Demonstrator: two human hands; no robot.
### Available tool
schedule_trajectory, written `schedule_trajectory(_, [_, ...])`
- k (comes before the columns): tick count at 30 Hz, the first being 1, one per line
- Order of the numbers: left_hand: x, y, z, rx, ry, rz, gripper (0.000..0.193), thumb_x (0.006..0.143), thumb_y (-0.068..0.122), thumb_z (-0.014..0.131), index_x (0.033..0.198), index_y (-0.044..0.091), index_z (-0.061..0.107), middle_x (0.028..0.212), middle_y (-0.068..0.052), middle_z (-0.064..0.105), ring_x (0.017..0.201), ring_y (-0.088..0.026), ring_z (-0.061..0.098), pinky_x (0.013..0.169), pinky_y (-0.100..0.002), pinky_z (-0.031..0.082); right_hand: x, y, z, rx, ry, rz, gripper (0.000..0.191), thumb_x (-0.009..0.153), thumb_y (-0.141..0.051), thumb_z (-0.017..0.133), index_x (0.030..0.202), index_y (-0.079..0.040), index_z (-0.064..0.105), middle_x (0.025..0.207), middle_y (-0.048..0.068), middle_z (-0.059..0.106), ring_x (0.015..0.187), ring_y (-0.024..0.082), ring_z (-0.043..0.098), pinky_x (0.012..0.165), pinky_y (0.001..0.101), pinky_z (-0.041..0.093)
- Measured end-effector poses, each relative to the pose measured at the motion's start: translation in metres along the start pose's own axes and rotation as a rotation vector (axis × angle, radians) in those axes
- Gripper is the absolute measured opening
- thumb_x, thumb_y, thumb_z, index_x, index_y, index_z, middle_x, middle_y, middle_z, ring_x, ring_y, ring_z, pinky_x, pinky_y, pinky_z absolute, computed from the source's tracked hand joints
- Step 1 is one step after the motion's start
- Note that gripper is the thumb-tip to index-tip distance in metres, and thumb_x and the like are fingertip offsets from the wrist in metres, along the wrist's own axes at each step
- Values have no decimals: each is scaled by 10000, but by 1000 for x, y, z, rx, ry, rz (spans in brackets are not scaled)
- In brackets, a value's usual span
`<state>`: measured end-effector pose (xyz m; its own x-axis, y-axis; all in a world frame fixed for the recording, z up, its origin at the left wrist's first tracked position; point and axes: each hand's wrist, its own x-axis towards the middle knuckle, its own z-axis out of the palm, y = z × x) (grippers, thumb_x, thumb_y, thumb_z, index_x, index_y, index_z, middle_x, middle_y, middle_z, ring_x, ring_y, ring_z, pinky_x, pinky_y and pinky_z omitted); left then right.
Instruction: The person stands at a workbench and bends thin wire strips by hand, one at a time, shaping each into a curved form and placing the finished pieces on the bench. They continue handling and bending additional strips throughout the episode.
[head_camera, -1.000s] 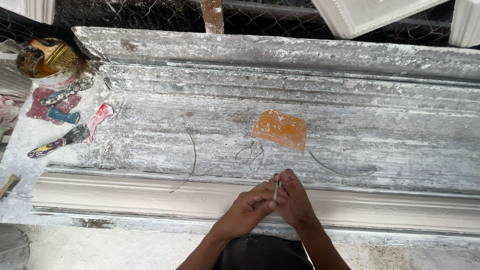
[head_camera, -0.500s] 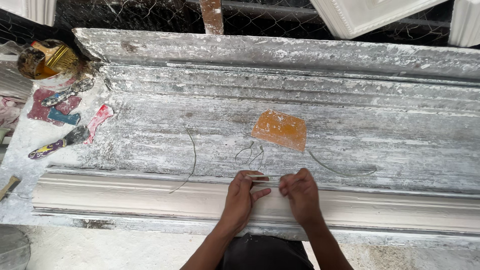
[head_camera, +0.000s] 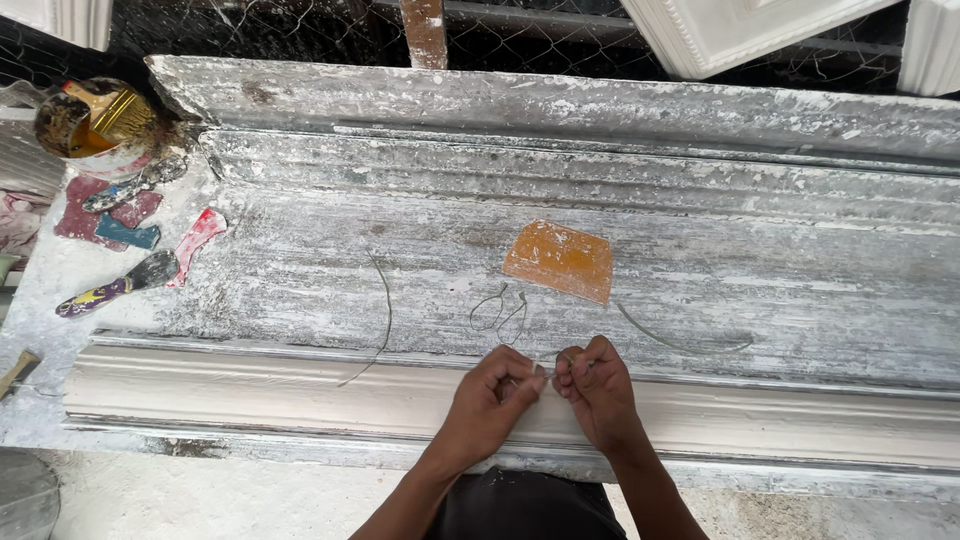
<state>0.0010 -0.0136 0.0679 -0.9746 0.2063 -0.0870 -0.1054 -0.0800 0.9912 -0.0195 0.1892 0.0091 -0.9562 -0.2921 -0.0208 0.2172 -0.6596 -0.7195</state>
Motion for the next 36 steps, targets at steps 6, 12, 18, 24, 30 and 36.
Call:
schedule_trajectory(6, [22,-14,-5,-371,367,-231,128,1048,134,605,1056,10,632,939,-103,609,751,-140,557,642,-266,494,-17,8,6,-381,-198,73,139,1051,-144,630,995,-92,513,885,84,635,847,153,627,759,288,503])
schedule_trajectory(12, [9,-4,-8,-809,178,-275,228,995,171,422,994,15,589,1055,-129,659,1053,-252,663,912,-457,596,-6,3,-8,-185,-10,60,138,1035,-164,616,986,-98,505,861,101,660,774,147,583,735,297,492])
schedule_trajectory(18, [-16,4,-8,-697,-529,-23,309,1097,208,457,1105,-25,660,1189,-108,628,1259,-195,578,1169,-350,412,-5,-3,-4,146,-63,127,107,1070,-132,610,1015,-85,532,909,95,644,707,104,539,624,246,468])
schedule_trajectory(24, [-13,-7,-11,-380,-541,7,170,1088,137,594,1137,7,693,1092,-40,579,990,-113,537,889,-287,459,-13,-5,-1,175,-75,67,101,1051,-154,600,997,-90,545,932,87,651,756,152,588,667,264,499])
schedule_trajectory(30, [9,-29,0,-563,102,-169,192,1078,156,578,1195,21,649,758,-77,547,608,-81,475,559,-239,399,-27,3,12,-129,-228,80,116,1039,-57,647,992,-74,542,953,96,645,909,197,672,821,353,550])
schedule_trajectory(36, [11,-29,-3,203,266,153,209,1094,145,406,1158,13,555,869,-65,622,753,-117,618,703,-280,533,-32,5,24,-521,-331,103,111,1033,-101,615,998,-93,509,921,78,668,934,178,709,824,348,572])
